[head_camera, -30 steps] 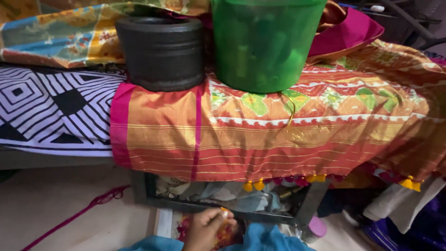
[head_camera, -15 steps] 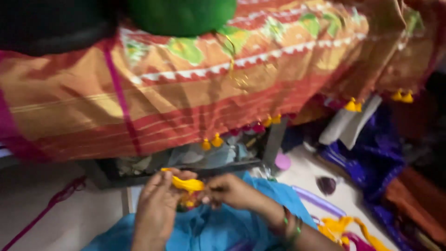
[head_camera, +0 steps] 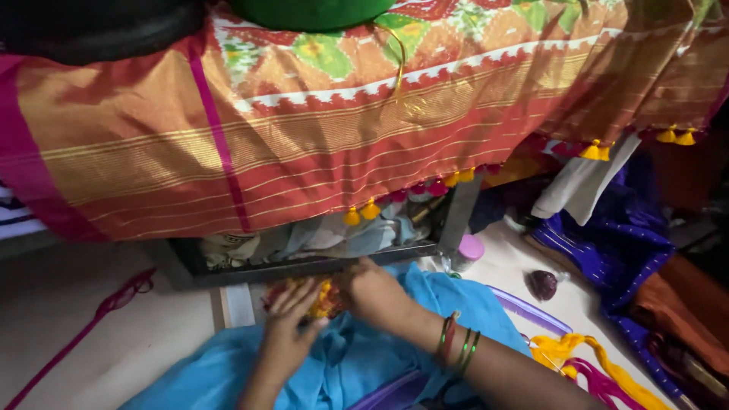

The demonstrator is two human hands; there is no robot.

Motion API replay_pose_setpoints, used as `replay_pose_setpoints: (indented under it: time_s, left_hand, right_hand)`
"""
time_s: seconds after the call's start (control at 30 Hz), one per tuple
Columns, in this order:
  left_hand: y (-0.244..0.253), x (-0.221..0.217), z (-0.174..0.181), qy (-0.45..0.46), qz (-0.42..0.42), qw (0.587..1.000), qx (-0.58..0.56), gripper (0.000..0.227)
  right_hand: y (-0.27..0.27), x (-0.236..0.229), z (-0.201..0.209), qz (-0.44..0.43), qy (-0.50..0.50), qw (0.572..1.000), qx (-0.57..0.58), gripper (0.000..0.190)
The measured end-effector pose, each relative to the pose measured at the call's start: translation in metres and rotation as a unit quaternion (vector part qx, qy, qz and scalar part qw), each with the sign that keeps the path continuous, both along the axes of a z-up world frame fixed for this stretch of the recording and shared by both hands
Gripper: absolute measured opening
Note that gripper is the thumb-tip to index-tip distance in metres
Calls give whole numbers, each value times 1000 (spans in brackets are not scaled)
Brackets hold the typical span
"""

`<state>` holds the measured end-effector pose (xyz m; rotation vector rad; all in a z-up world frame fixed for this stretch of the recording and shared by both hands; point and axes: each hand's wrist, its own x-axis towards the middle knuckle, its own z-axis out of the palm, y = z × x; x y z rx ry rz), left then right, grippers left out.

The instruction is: Tying decorative tassels (kuchu) onto the border of a saree.

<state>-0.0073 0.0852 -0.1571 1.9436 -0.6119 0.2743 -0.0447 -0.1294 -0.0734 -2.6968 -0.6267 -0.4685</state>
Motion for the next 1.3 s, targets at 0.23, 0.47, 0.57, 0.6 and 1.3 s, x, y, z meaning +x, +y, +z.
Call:
replay_pose_setpoints:
  time_s: [0.23, 0.47, 0.57, 0.6, 1.3]
  left_hand:
    - [-12, -2, -16, -42, -138, 989, -1, 20]
    - [-10, -10, -14, 123, -158, 979, -40, 12]
    - [-5, 10, -59, -3, -132, 990, 42, 6]
    - [-3, 11, -62, -7, -130, 991, 42, 6]
    - [-104, 12, 174, 453, -166, 759, -436, 42]
  right_hand:
    - [32, -21, 55, 55, -1, 991, 119, 17]
    - [33, -30, 75, 40, 67, 919, 385, 15]
    - [18, -27, 78, 12, 100, 865, 491, 11]
    - [13, -26, 72, 17, 97, 866, 491, 11]
    - [-36, -3, -23, -82, 129, 934, 323, 20]
